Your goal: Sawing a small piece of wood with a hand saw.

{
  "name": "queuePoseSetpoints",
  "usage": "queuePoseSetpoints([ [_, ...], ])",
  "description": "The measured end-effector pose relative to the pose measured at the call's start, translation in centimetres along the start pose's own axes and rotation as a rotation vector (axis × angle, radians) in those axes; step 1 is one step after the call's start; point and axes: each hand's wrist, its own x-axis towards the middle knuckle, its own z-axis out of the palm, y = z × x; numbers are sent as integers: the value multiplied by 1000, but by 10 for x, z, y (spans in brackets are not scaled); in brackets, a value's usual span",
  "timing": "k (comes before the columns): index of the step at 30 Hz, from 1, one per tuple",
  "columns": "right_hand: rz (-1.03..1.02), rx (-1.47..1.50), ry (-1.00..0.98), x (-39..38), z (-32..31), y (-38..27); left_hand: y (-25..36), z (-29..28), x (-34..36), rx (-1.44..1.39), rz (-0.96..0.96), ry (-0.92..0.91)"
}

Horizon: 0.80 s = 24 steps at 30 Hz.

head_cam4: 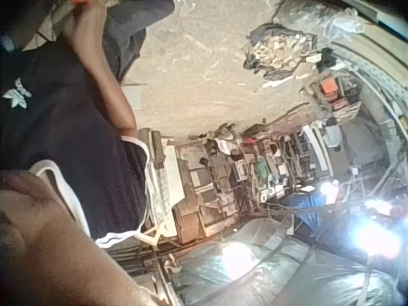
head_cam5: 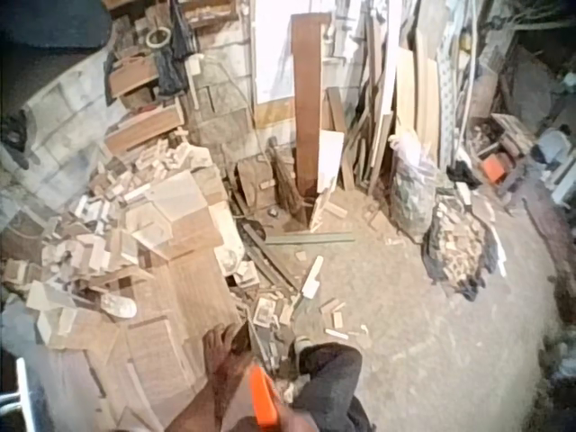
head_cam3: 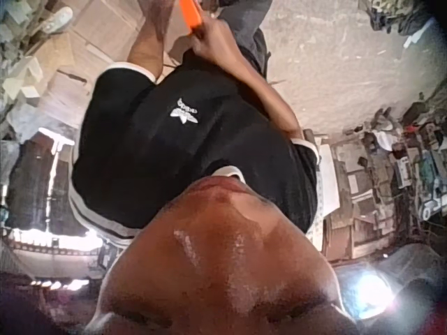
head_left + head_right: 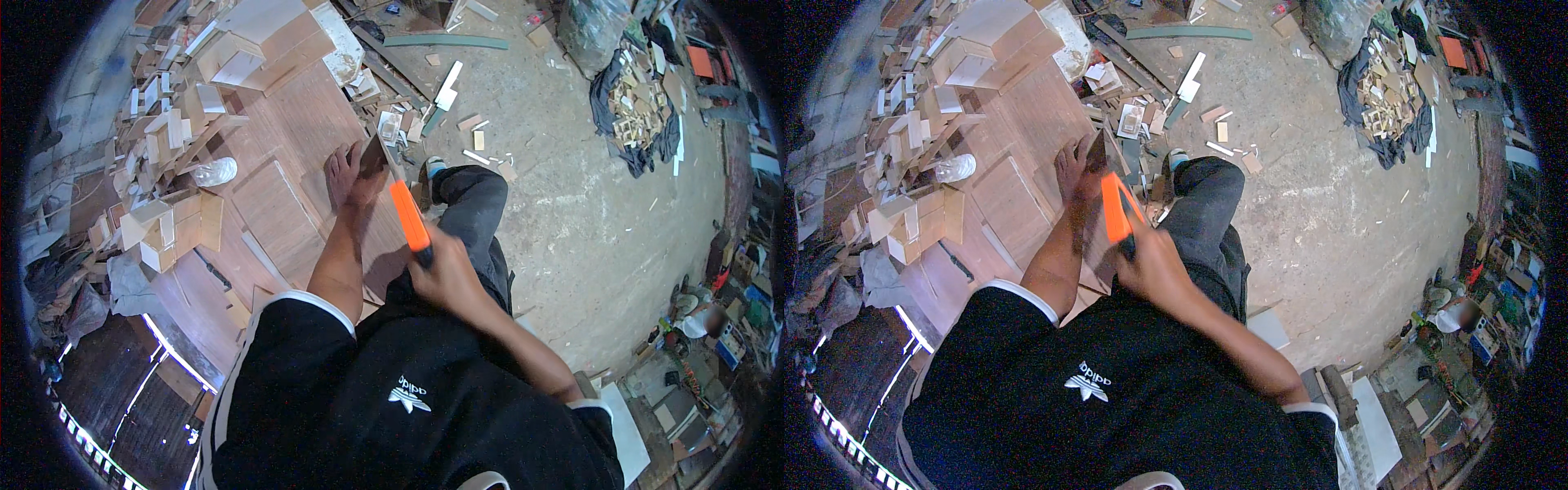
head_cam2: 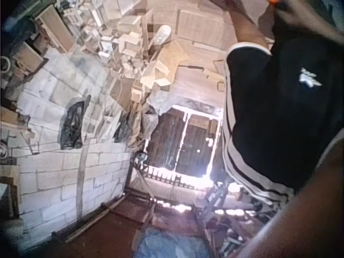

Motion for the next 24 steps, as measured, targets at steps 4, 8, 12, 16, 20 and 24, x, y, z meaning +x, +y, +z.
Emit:
queuePoseSetpoints([
  [4, 41, -100, -23, 31, 17, 12, -8, 18, -2, 16, -5, -12],
  [8, 112, 22, -87, -21, -13, -39, -11, 15, -3, 41, -53, -10],
  [12, 27, -80, -15, 25, 16, 28, -9, 20, -1, 50, 10, -23],
  [16, -39, -44, 33, 20, 14, 8, -7, 17, -3, -1, -46, -28],
  [20, 94, 20, -92, -18, -6, -27, -10, 8, -3, 16, -58, -9],
  [24, 3, -93, -7, 40, 23, 44, -3, 20, 0, -1, -6, -20],
])
